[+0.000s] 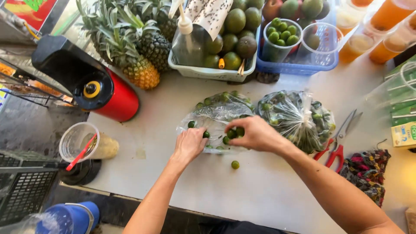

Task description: Sorting limes from a bag into plastic containers and then placing the remaining bag in a refrigerator.

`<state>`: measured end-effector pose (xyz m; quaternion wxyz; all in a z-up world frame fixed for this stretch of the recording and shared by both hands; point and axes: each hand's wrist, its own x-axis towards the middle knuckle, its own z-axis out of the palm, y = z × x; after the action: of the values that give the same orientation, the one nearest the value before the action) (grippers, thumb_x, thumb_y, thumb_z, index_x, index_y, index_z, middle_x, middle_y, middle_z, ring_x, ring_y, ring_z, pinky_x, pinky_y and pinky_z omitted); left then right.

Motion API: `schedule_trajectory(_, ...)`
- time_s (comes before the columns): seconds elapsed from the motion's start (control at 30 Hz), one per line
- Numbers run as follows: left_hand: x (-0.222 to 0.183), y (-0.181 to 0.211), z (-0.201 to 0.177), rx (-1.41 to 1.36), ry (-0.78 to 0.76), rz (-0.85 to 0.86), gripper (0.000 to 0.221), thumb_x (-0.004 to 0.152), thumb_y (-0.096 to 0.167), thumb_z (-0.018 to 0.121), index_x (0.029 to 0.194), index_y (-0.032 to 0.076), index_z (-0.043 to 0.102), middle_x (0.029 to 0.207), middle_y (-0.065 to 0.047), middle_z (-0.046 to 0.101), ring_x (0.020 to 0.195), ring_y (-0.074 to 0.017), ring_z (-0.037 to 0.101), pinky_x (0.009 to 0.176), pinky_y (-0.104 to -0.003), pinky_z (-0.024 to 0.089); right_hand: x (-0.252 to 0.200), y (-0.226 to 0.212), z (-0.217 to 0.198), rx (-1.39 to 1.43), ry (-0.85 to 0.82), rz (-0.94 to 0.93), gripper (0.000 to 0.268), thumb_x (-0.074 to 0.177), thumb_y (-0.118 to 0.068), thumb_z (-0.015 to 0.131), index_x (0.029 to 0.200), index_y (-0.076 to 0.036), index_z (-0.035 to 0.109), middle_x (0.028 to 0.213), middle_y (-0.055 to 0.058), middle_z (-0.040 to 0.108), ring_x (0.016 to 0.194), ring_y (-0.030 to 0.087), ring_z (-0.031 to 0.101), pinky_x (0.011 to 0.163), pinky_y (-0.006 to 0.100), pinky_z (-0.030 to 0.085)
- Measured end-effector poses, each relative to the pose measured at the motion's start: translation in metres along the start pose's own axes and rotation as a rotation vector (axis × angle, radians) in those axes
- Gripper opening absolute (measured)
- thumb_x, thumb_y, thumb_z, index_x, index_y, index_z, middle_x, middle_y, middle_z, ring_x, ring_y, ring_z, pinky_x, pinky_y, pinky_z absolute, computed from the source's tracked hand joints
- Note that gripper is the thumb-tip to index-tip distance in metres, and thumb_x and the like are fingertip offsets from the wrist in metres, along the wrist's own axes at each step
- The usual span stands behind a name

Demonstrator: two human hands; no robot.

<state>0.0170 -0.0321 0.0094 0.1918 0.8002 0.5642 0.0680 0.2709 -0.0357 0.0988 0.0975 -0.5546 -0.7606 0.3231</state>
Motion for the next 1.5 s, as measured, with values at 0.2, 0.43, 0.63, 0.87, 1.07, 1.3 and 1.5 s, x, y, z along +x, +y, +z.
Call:
schedule_trajectory(0.2,0.008,0.021,-0.035,-0.293,0.019,-0.087,0.032,0.084,0.033,0.077,0.109,0.012,0.077,0.068,-0.010,0.070,0.067,-0.0291,0.068,0.065,-0.043,0.054,0.047,0.051,-0.116,0.359,0.413,0.054,0.037,0.081,-0.029,0.085,0.113,-0.013,0.077,0.088,0.003,0.076,0.057,0.009,0.066,0.054,0.029,0.055)
schedule_trajectory(0.43,0.039,0.069,-0.078,-0.506,0.097,0.087,0.038,0.084,0.035,0.081,0.111,0.008,0.078,0.059,-0.003,0.063,0.051,-0.0130,0.057,0.054,-0.032,0.049,0.144,0.153,-0.176,0.114,0.701,0.052,0.037,0.084,-0.030,0.089,0.113,-0.010,0.079,0.079,0.007,0.074,0.061,0.013,0.070,0.063,0.028,0.057)
schedule_trajectory(0.63,0.074,0.100,-0.106,-0.599,0.035,0.164,0.038,0.086,0.033,0.081,0.113,0.006,0.078,0.059,0.000,0.060,0.054,-0.0069,0.052,0.051,-0.028,0.045,0.171,0.186,-0.200,0.115,0.629,0.134,0.046,0.086,-0.042,0.088,0.116,-0.009,0.078,0.080,0.011,0.074,0.061,0.016,0.070,0.064,0.030,0.058)
schedule_trajectory(0.87,0.140,0.128,-0.102,-0.583,0.108,0.288,0.037,0.086,0.034,0.081,0.110,0.006,0.080,0.059,0.000,0.060,0.054,-0.0065,0.053,0.050,-0.028,0.044,0.187,0.210,-0.204,0.040,0.496,0.251,0.050,0.082,-0.047,0.086,0.109,-0.006,0.079,0.084,0.012,0.076,0.068,0.017,0.072,0.074,0.033,0.058)
schedule_trajectory(1.07,0.209,0.148,-0.092,-0.512,0.233,0.330,0.041,0.084,0.044,0.080,0.103,0.008,0.082,0.059,-0.002,0.063,0.050,-0.0103,0.058,0.049,-0.031,0.045,0.185,0.225,-0.196,0.035,0.531,0.264,0.044,0.098,-0.052,0.074,0.106,-0.010,0.081,0.081,0.013,0.073,0.072,0.019,0.069,0.075,0.036,0.054)
schedule_trajectory(1.3,0.256,0.161,-0.082,-0.559,0.292,0.289,0.044,0.082,0.047,0.080,0.100,0.007,0.081,0.058,-0.003,0.067,0.052,-0.0110,0.062,0.050,-0.030,0.048,0.162,0.218,-0.198,0.196,0.567,0.257,0.045,0.092,-0.044,0.078,0.108,-0.001,0.073,0.088,0.014,0.071,0.072,0.019,0.067,0.067,0.037,0.055)
schedule_trajectory(1.5,0.278,0.160,-0.072,-0.591,0.348,0.200,0.043,0.081,0.048,0.080,0.094,0.007,0.083,0.061,-0.002,0.069,0.054,-0.0102,0.066,0.053,-0.029,0.051,0.159,0.214,-0.188,0.228,0.534,0.254,0.048,0.095,-0.044,0.079,0.111,0.000,0.073,0.091,0.008,0.071,0.080,0.016,0.067,0.071,0.032,0.054)
